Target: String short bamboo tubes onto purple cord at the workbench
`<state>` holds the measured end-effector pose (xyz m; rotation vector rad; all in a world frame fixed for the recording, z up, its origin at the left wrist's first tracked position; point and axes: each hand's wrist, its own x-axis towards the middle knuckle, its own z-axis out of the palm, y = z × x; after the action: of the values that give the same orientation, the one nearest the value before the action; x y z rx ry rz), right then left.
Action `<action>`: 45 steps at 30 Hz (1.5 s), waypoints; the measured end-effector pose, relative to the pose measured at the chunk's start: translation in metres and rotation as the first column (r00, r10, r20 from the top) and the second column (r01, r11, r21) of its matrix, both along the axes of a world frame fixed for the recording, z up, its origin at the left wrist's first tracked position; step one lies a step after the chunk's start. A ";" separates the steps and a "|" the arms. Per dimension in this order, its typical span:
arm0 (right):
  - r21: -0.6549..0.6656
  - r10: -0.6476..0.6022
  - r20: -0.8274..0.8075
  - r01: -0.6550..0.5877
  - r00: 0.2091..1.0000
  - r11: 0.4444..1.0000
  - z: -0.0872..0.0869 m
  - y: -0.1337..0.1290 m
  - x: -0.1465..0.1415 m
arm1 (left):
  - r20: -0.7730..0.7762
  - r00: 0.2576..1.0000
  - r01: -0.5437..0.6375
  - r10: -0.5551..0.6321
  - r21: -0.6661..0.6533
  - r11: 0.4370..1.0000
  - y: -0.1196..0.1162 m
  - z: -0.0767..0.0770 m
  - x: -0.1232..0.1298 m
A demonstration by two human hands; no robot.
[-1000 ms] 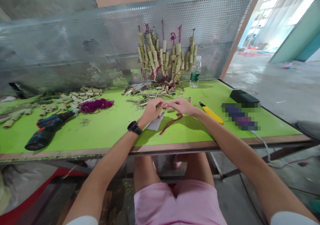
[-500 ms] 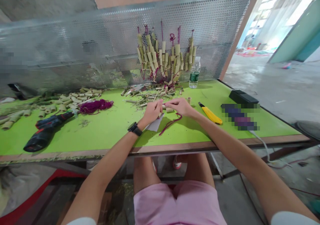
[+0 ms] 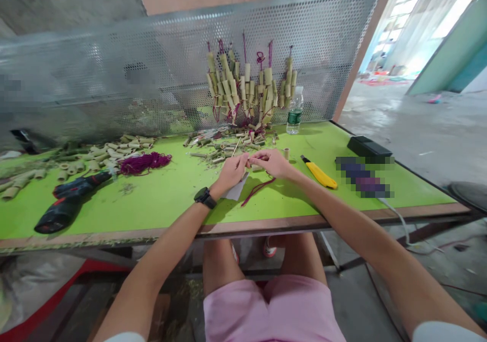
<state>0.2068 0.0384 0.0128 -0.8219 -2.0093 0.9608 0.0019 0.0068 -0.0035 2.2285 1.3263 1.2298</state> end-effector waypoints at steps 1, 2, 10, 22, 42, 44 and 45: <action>-0.020 -0.001 0.007 0.001 1.000 1.000 0.000 0.001 0.000 | -0.063 0.998 -0.008 0.012 0.073 0.997 0.000 0.001 -0.001; -0.044 -0.005 0.013 0.005 1.000 0.999 0.000 0.001 0.000 | -0.120 0.993 -0.007 0.024 0.141 0.990 0.001 0.002 -0.003; -0.208 0.030 0.043 -0.021 0.999 0.978 -0.007 0.014 0.006 | -0.303 0.953 0.099 0.018 0.366 0.925 0.007 -0.001 -0.010; -0.146 0.077 0.176 -0.051 0.981 0.988 -0.006 0.009 0.011 | -0.138 0.987 0.108 -0.081 0.205 0.973 0.013 -0.002 -0.015; -0.047 0.059 0.005 -0.059 0.998 0.997 0.000 0.001 0.007 | -0.040 0.997 0.069 -0.066 0.096 0.993 0.011 -0.006 -0.007; -0.035 0.054 -0.016 -0.055 0.998 0.998 -0.001 0.000 0.007 | -0.049 0.998 0.041 -0.037 0.090 0.995 0.011 -0.006 -0.006; -0.034 0.051 -0.024 -0.051 0.998 0.998 -0.001 0.000 0.007 | -0.055 0.998 0.029 -0.024 0.087 0.996 0.011 -0.006 -0.006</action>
<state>0.2134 0.0383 0.0116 -0.7781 -2.0075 1.0321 -0.0040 0.0174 -0.0091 2.3473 1.2809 1.2503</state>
